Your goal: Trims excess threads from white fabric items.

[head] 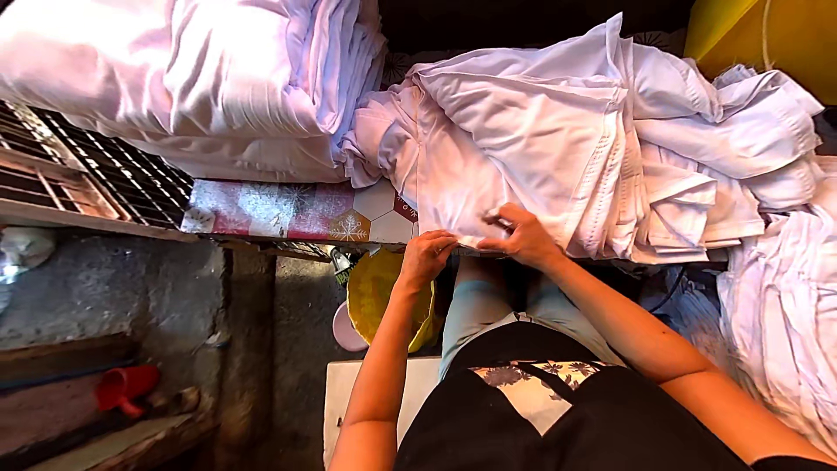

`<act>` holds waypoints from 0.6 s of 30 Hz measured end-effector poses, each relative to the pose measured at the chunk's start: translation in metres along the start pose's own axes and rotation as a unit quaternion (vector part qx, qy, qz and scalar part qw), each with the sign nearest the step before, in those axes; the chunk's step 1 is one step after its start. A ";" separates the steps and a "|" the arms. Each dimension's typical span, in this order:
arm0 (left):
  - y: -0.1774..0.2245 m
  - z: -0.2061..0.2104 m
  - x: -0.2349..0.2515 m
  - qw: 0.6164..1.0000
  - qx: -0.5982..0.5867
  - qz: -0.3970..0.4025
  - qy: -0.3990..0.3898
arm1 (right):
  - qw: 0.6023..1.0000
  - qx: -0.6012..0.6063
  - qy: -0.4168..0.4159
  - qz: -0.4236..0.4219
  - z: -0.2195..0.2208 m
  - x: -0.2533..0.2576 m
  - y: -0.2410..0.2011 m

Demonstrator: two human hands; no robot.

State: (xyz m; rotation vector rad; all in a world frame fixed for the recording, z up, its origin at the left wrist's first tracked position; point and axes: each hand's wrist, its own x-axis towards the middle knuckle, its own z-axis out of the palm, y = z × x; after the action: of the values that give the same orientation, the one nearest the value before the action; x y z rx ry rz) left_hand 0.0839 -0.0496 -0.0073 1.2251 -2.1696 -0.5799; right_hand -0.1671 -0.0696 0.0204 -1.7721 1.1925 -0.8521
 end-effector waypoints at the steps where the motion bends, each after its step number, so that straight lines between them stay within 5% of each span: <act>1: 0.003 0.000 0.001 1.000 -0.006 -0.017 -0.003 | 1.000 -0.019 -0.014 -0.007 0.009 0.001 0.001; 18: -0.005 -0.009 0.007 0.998 0.014 -0.027 -0.057 | 0.995 -0.036 -0.081 0.043 0.023 0.010 0.014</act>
State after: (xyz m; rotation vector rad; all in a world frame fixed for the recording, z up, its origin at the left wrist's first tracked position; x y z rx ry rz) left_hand 0.0904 -0.0591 -0.0022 1.2975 -2.2521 -0.6591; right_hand -0.1491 -0.0763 -0.0010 -1.7978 1.1963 -0.6111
